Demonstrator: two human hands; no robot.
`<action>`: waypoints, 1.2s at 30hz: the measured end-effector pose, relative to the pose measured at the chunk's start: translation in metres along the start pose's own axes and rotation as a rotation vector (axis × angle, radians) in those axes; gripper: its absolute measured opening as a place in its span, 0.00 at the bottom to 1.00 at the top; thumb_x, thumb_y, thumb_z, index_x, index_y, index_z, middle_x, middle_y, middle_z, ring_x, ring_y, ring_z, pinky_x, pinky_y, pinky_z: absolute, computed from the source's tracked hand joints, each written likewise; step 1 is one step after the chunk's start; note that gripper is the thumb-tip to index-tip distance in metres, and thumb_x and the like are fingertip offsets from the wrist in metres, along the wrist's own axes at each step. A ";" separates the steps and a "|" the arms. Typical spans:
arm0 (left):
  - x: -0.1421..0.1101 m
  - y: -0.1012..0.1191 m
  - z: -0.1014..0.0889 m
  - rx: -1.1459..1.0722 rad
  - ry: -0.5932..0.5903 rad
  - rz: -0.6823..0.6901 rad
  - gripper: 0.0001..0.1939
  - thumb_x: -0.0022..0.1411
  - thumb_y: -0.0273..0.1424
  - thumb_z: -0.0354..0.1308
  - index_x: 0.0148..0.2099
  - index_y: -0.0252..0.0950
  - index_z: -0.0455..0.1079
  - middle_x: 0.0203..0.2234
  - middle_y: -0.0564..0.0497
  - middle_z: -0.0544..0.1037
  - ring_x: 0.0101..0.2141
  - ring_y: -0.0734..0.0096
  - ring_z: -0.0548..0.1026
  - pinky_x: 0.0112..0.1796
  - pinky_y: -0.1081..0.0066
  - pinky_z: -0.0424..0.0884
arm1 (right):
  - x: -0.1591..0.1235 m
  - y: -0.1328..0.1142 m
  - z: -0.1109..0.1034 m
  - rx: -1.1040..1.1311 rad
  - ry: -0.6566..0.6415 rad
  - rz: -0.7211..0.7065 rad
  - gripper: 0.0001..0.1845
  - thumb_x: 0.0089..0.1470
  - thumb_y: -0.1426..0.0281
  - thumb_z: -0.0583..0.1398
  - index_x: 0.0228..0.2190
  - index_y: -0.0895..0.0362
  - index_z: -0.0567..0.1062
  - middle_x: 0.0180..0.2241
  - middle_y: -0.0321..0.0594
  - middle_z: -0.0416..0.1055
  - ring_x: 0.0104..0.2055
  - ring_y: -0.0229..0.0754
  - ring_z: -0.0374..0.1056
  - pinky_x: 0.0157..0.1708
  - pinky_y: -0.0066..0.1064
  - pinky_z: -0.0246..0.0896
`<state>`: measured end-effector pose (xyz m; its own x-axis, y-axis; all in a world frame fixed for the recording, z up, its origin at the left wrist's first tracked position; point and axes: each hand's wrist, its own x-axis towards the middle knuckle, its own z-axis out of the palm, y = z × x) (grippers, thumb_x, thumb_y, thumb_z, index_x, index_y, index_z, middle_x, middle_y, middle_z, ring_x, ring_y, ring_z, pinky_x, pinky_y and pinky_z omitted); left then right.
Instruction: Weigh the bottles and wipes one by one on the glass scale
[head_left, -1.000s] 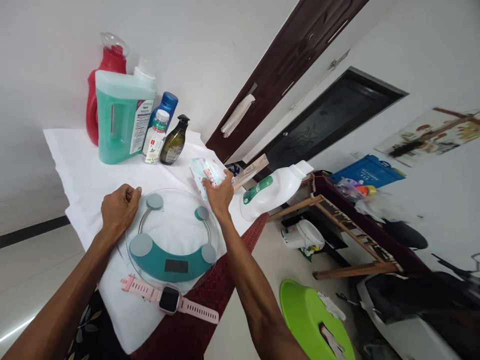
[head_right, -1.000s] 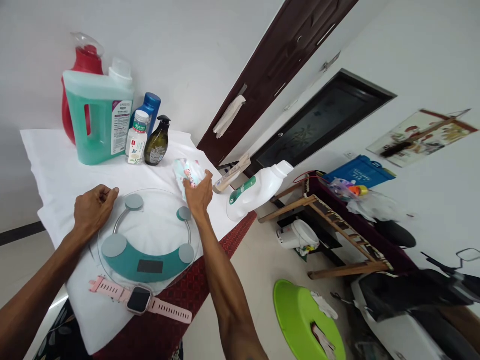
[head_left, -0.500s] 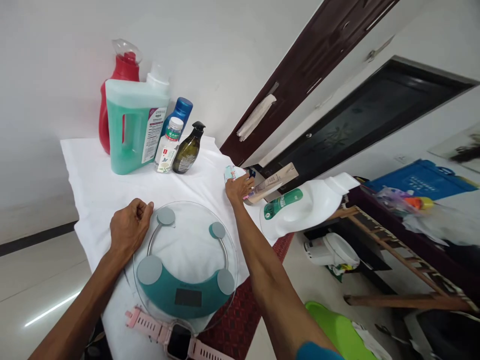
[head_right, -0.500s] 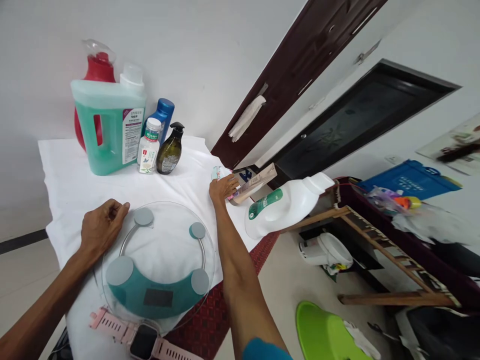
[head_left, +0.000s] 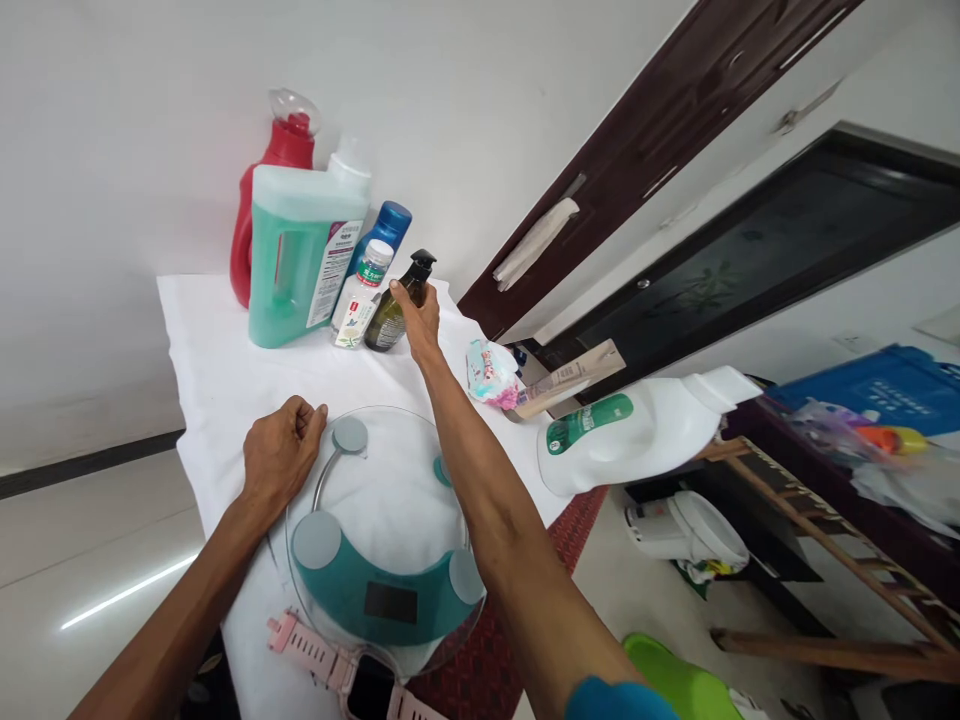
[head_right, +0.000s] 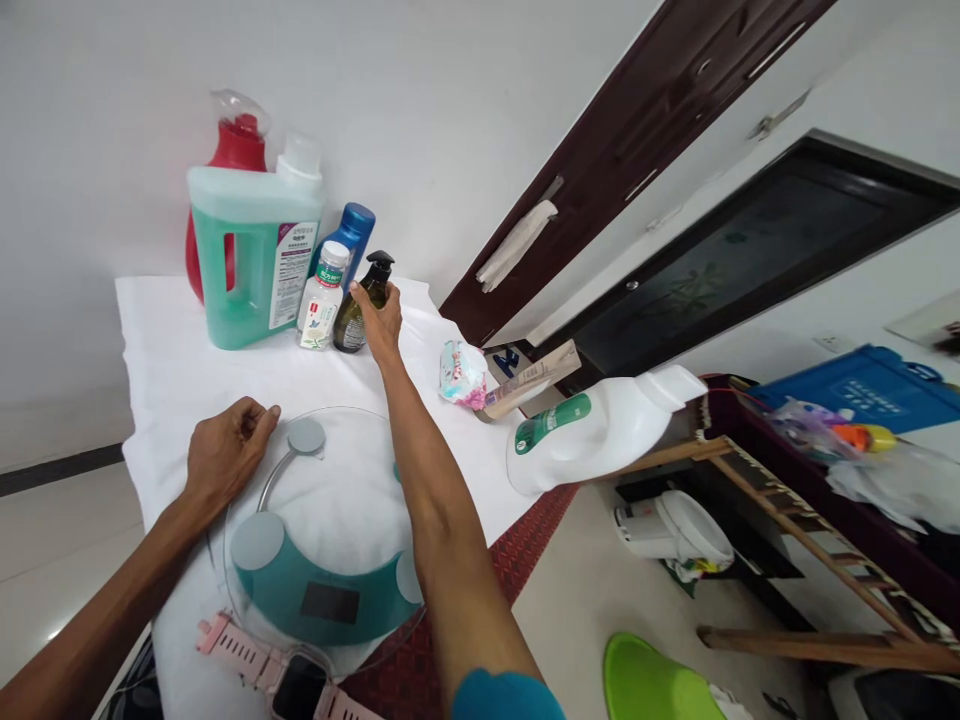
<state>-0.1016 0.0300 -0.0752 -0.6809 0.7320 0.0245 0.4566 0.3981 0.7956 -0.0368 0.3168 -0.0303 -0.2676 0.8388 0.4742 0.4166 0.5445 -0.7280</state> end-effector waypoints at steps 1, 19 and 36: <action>0.000 0.000 0.000 -0.004 -0.003 -0.004 0.18 0.68 0.47 0.53 0.30 0.41 0.64 0.23 0.50 0.74 0.27 0.61 0.72 0.33 0.65 0.58 | 0.001 -0.003 0.003 0.017 -0.009 0.032 0.33 0.65 0.44 0.61 0.54 0.60 0.73 0.48 0.43 0.80 0.48 0.41 0.74 0.48 0.34 0.70; -0.001 -0.006 -0.002 -0.018 0.013 0.028 0.16 0.70 0.42 0.56 0.31 0.40 0.65 0.27 0.48 0.78 0.33 0.59 0.75 0.35 0.65 0.59 | -0.140 -0.090 -0.146 0.245 -0.072 -0.094 0.24 0.61 0.45 0.65 0.31 0.52 0.70 0.30 0.33 0.65 0.35 0.42 0.62 0.44 0.40 0.67; -0.001 -0.007 -0.005 -0.062 0.065 0.037 0.15 0.66 0.43 0.55 0.30 0.40 0.65 0.28 0.47 0.78 0.33 0.60 0.74 0.37 0.64 0.61 | -0.235 -0.101 -0.165 0.226 -0.224 0.020 0.24 0.62 0.45 0.64 0.46 0.51 0.74 0.46 0.41 0.77 0.51 0.50 0.71 0.57 0.47 0.67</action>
<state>-0.1074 0.0231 -0.0779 -0.7006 0.7076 0.0922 0.4474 0.3349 0.8293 0.1279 0.0644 0.0135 -0.4564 0.8154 0.3560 0.2271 0.4936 -0.8395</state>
